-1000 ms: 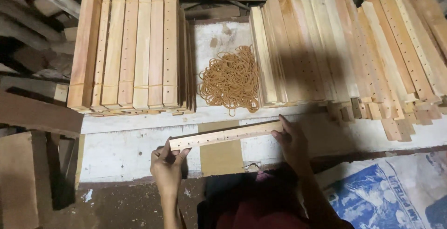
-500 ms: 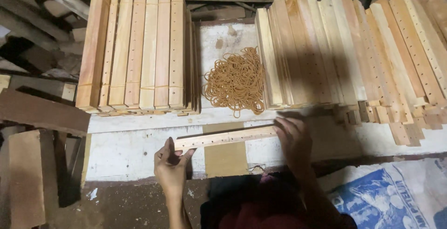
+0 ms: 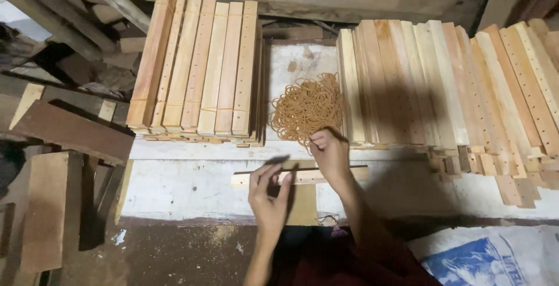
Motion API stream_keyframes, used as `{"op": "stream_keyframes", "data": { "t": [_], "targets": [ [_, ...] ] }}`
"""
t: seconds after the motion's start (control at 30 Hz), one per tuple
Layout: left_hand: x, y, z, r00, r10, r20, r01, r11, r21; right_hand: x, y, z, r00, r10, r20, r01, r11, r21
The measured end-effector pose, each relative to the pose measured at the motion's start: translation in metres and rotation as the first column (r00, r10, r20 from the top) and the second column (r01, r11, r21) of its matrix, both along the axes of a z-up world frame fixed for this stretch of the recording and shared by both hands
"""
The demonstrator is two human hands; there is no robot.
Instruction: Bundling wooden slats using rubber bands after inspection
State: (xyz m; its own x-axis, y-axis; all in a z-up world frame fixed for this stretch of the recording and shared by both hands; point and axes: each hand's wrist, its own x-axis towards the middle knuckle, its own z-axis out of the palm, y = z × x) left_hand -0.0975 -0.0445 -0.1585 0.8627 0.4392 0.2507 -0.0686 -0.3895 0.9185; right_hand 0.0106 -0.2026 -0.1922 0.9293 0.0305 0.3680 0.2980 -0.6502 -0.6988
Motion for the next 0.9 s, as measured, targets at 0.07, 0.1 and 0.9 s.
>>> {"op": "stream_keyframes", "data": {
  "t": [0.07, 0.1, 0.9],
  "targets": [
    [0.005, -0.016, 0.028, 0.988, -0.15, -0.031, 0.151, 0.988, 0.026, -0.015, -0.007, 0.01, 0.999, 0.03, 0.028, -0.033, 0.992, 0.123],
    [0.008, -0.021, 0.039, 0.988, -0.151, -0.028, 0.151, 0.988, 0.026, -0.026, -0.011, 0.011, 0.999, 0.03, 0.031, -0.033, 0.992, 0.122],
    [0.034, -0.103, -0.005, 0.822, -0.561, -0.098, 0.504, 0.637, 0.583, -0.117, -0.182, -0.013, 0.686, 0.032, -0.727, 0.153, 0.97, 0.187]
  ]
}}
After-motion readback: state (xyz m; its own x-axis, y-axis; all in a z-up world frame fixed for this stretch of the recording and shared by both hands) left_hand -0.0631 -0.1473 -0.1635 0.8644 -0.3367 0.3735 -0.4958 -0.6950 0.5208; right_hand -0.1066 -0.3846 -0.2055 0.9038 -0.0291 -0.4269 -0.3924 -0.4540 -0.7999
